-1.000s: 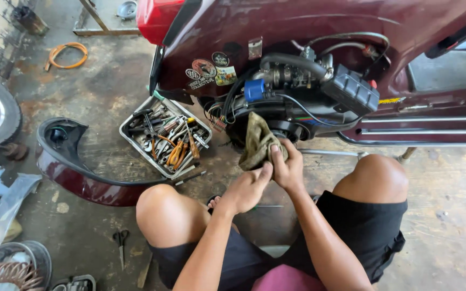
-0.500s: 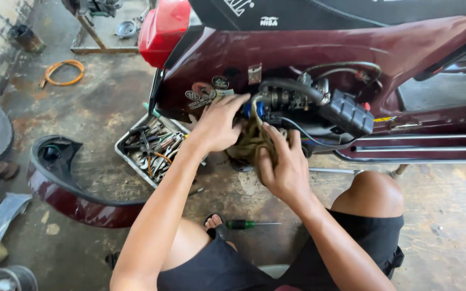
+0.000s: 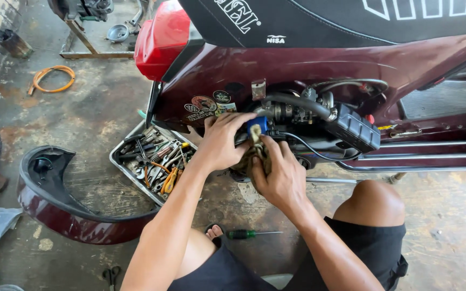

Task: Repairing and cleaning the engine components of a scooter using a rag and screwdriver

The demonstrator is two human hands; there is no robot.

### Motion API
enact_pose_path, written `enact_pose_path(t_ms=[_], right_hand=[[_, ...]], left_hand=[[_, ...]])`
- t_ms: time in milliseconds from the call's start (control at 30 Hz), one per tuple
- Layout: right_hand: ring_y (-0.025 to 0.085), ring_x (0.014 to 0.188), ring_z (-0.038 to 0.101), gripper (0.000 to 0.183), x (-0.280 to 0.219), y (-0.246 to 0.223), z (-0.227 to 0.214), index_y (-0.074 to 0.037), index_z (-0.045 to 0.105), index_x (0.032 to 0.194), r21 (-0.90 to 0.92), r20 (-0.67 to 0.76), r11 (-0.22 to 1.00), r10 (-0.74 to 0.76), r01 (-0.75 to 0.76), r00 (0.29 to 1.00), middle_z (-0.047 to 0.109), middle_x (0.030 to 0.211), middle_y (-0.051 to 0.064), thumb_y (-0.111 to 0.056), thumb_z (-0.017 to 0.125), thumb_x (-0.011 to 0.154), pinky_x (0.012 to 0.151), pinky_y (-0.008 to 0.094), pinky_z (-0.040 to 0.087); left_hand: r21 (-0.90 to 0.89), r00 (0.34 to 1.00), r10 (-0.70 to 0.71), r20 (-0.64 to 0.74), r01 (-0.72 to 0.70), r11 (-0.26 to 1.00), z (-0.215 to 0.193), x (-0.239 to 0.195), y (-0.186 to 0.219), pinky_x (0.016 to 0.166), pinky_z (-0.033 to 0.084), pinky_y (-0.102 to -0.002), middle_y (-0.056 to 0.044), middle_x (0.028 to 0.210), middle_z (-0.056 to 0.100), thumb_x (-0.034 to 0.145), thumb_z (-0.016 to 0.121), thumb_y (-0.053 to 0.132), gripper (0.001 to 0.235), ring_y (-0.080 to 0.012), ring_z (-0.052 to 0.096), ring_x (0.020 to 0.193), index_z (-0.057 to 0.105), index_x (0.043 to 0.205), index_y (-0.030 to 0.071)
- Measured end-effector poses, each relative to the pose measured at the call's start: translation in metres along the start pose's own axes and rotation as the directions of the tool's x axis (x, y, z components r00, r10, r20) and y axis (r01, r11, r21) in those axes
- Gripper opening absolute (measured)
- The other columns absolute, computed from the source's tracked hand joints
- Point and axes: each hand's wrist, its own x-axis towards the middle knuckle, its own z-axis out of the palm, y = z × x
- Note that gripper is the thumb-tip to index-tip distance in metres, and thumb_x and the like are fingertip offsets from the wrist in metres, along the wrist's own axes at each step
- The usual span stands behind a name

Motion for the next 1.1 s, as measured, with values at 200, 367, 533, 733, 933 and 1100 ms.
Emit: enact_pose_path(t_ms=[200, 367, 533, 733, 933, 1100], right_hand=[[0.035, 0.074, 0.067, 0.054, 0.008, -0.011, -0.015, -0.035, 0.05, 0.147, -0.115, 0.061, 0.992, 0.058, -0.051, 0.996, 0.05, 0.095, 0.005, -0.036, 0.059, 0.094, 0.056, 0.052, 0.057], [0.035, 0.074, 0.067, 0.059, 0.005, -0.014, -0.015, -0.041, 0.043, 0.154, -0.176, 0.127, 0.984, 0.008, 0.015, 0.992, 0.047, 0.094, 0.006, -0.034, 0.052, 0.096, 0.055, 0.051, 0.058], [0.032, 0.079, 0.067, 0.055, 0.005, -0.007, -0.019, -0.043, 0.046, 0.148, -0.251, 0.205, 0.966, -0.001, 0.054, 0.979, 0.046, 0.097, 0.005, -0.035, 0.05, 0.094, 0.057, 0.049, 0.06], [0.033, 0.077, 0.067, 0.058, 0.005, -0.007, -0.012, -0.037, 0.046, 0.15, -0.301, 0.186, 0.952, 0.005, 0.052, 0.983, 0.048, 0.093, 0.005, -0.037, 0.052, 0.092, 0.054, 0.05, 0.059], [0.035, 0.079, 0.07, 0.066, -0.002, 0.005, -0.017, -0.03, 0.047, 0.149, -0.124, 0.056, 0.992, -0.016, 0.023, 0.998, 0.057, 0.093, 0.007, -0.033, 0.064, 0.085, 0.06, 0.052, 0.058], [0.024, 0.081, 0.071, 0.04, 0.002, 0.01, -0.01, -0.022, 0.058, 0.129, -0.068, -0.167, 0.994, -0.098, 0.088, 0.981, 0.061, 0.095, -0.002, -0.031, 0.067, 0.091, 0.064, 0.035, 0.057]], left_hand=[[-0.06, 1.0, -0.011, 0.023, 0.012, 0.998, 0.001, 0.004, -0.003, 0.112, 0.028, -0.057, -0.009, 0.136, 0.064, 0.087, 0.07, 0.028, 0.062, -0.0324, 0.052, 0.135, 0.054, 0.147, 0.018], [-0.018, 0.999, -0.032, -0.007, 0.032, 0.999, 0.015, 0.008, -0.015, 0.11, 0.033, -0.057, -0.006, 0.133, 0.064, 0.085, 0.069, 0.029, 0.063, -0.0295, 0.054, 0.132, 0.055, 0.146, 0.021], [0.009, 0.999, -0.026, 0.034, 0.026, 1.0, 0.005, 0.004, -0.005, 0.109, 0.034, -0.057, -0.007, 0.137, 0.062, 0.087, 0.069, 0.023, 0.065, -0.0309, 0.053, 0.133, 0.051, 0.15, 0.02], [-0.037, 0.999, -0.017, 0.051, 0.018, 0.999, 0.004, 0.004, -0.005, 0.109, 0.034, -0.056, -0.007, 0.14, 0.06, 0.092, 0.065, 0.016, 0.061, -0.0316, 0.051, 0.135, 0.05, 0.152, 0.019], [-0.065, 0.999, 0.014, 0.046, -0.011, 0.998, 0.0, 0.005, -0.009, 0.11, 0.033, -0.058, -0.011, 0.138, 0.063, 0.093, 0.069, 0.021, 0.059, -0.0355, 0.052, 0.135, 0.052, 0.149, 0.014], [-0.062, 0.999, 0.009, 0.048, -0.006, 0.998, -0.004, 0.005, -0.005, 0.109, 0.034, -0.057, -0.011, 0.137, 0.064, 0.089, 0.074, 0.021, 0.058, -0.0348, 0.052, 0.135, 0.056, 0.144, 0.013]])
